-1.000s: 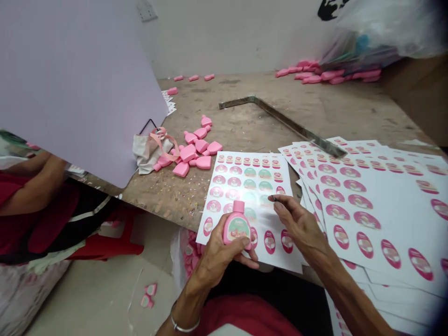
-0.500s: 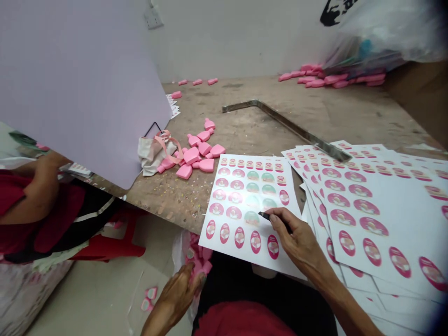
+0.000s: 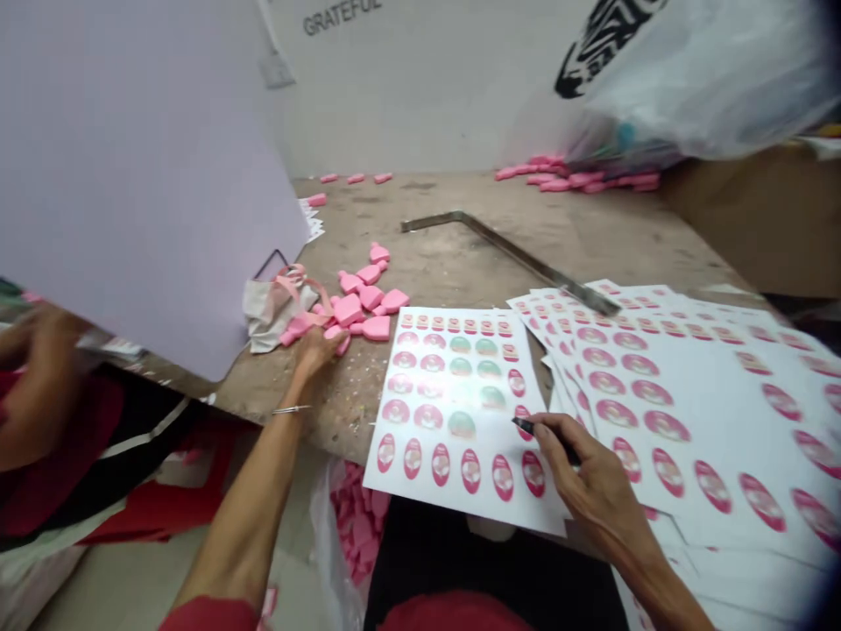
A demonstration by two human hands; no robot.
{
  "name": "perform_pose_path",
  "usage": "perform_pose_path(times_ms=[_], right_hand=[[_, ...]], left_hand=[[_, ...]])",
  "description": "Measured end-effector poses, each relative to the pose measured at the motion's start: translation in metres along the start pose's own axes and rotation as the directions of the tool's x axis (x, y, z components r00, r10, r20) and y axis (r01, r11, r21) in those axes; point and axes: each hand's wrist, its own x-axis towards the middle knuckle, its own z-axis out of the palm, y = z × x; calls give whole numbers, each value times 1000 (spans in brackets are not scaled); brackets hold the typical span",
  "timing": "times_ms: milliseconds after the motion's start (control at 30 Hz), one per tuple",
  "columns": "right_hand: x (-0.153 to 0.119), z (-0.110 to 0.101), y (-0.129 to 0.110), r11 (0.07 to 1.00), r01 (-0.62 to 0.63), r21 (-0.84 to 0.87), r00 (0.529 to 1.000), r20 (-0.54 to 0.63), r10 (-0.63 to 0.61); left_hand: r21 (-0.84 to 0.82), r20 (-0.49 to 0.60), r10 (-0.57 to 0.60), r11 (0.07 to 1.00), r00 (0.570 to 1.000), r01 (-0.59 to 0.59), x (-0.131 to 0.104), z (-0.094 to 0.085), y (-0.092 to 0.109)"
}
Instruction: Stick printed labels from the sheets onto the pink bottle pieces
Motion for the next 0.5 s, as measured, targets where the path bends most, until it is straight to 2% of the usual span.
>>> perform_pose_path(times_ms=[67, 167, 233, 267, 300, 367, 433, 500], right_hand=[[1, -6, 7, 1000, 0, -20, 999, -34, -1], [3, -9, 16, 996, 22, -81, 997, -67, -28], [5, -4, 18, 988, 69, -138, 995, -66, -79], [5, -1, 18, 981, 99, -166, 992, -57, -110], [6, 4, 18, 973, 126, -195, 989, -53, -139], [7, 13, 16, 950, 181, -253, 979, -48, -199], [7, 23, 14, 918, 233, -322, 965, -43, -260], [6, 31, 12, 873, 274, -404, 947, -44, -318]], left_hand=[[2, 18, 31, 1000, 999, -31, -3, -3, 3], [-1, -74, 46, 999, 996, -46, -32, -7, 8], [-138, -122, 51, 988, 991, -68, -67, -5, 16], [-282, -102, 54, 956, 993, -80, -87, -2, 22], [-470, -34, 65, 880, 997, -73, -107, 3, 29], [-768, 197, 137, 637, 971, 65, -146, 16, 47], [-862, 326, 220, 469, 919, 194, -177, 30, 64], [-881, 381, 265, 394, 886, 261, -198, 43, 77]])
